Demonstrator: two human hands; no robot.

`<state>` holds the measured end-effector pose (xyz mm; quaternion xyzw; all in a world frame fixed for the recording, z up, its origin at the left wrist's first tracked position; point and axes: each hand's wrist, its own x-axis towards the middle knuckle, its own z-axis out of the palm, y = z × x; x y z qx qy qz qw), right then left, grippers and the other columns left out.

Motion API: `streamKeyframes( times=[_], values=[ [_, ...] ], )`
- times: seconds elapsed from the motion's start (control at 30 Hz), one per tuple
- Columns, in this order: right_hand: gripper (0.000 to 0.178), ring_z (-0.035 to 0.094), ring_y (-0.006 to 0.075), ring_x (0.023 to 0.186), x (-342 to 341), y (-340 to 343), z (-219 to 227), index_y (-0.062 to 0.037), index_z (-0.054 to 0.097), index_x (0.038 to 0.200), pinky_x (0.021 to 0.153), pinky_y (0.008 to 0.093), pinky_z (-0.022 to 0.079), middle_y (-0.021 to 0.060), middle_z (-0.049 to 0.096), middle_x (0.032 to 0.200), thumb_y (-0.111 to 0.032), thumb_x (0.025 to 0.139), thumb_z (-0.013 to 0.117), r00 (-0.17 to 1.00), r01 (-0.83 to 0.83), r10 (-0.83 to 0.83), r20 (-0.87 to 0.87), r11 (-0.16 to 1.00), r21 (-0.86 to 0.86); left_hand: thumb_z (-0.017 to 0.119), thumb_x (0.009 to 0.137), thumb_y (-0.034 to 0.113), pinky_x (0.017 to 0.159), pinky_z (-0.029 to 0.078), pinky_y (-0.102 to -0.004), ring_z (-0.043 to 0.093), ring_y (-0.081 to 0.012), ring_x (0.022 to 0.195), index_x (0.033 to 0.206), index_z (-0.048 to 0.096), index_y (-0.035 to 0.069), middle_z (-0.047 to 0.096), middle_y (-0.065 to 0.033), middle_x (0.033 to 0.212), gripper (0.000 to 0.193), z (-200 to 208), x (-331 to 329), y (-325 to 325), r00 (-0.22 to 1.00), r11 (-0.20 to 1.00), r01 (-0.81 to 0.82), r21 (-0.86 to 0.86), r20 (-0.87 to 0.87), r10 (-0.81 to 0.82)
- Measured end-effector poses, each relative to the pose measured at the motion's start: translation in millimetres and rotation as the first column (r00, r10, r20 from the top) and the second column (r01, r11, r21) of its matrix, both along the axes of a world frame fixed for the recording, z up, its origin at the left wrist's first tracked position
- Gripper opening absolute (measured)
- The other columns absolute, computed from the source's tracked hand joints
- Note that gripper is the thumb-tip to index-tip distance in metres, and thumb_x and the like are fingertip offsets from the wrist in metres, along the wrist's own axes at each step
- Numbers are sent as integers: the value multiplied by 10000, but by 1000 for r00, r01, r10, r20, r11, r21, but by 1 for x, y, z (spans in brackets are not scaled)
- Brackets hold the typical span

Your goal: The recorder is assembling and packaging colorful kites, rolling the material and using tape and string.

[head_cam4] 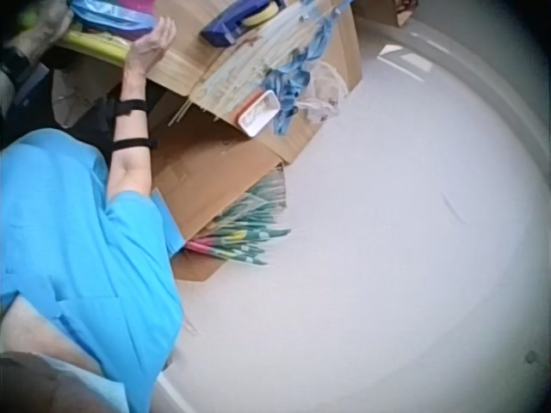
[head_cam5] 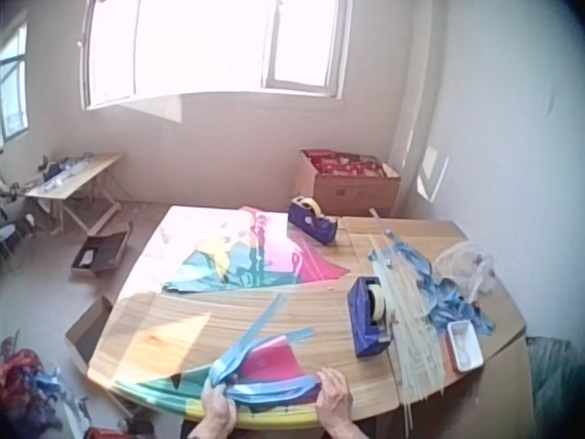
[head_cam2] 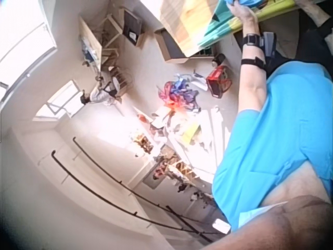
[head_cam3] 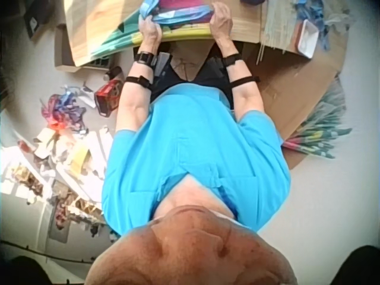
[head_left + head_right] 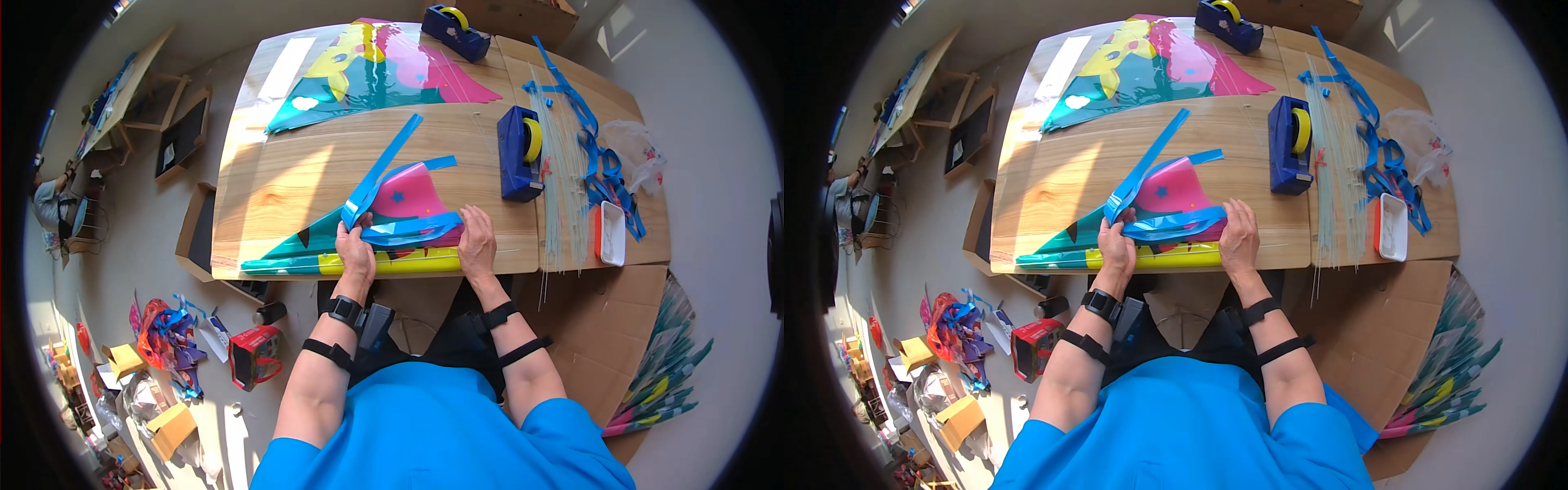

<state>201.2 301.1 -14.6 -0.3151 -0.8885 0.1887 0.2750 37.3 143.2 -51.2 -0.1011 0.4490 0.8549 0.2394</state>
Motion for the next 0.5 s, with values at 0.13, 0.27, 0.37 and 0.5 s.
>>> streamKeyframes(
  times=[0.13,0.27,0.37,0.5],
  values=[
    [318,509,336,1261,12,2,-11,3,645,1137,1034,435,429,175,597,1281,-9,848,512,971,-160,128,202,975,151,410,986,16,959,480,-356,639,-218,1016,1170,545,9,662,-127,1097,229,5,-4,0,1000,999,-27,33,-1,27],
    [306,492,332,1286,20,2,-20,-8,648,1139,1065,438,402,172,573,1323,-47,865,518,962,-192,158,224,972,137,352,1034,110,985,475,-382,620,-240,1064,1169,567,-5,645,-142,1133,279,17,-18,0,998,997,-44,57,-34,46],
    [290,527,311,1222,20,0,-16,-22,661,1109,1023,434,420,149,597,1260,-54,852,530,987,-119,99,127,979,165,340,1042,134,985,474,-382,617,-242,1068,1176,568,-1,644,-138,1138,297,25,-22,3,998,1000,5,-18,-66,-6],
    [256,569,248,1033,23,-11,9,-48,682,1040,898,401,436,79,614,1030,-73,812,567,983,-154,132,129,971,181,360,1033,152,972,465,-349,632,-220,1044,1153,575,29,662,-108,1101,275,21,-15,4,998,999,-10,51,-60,13]
  ],
)
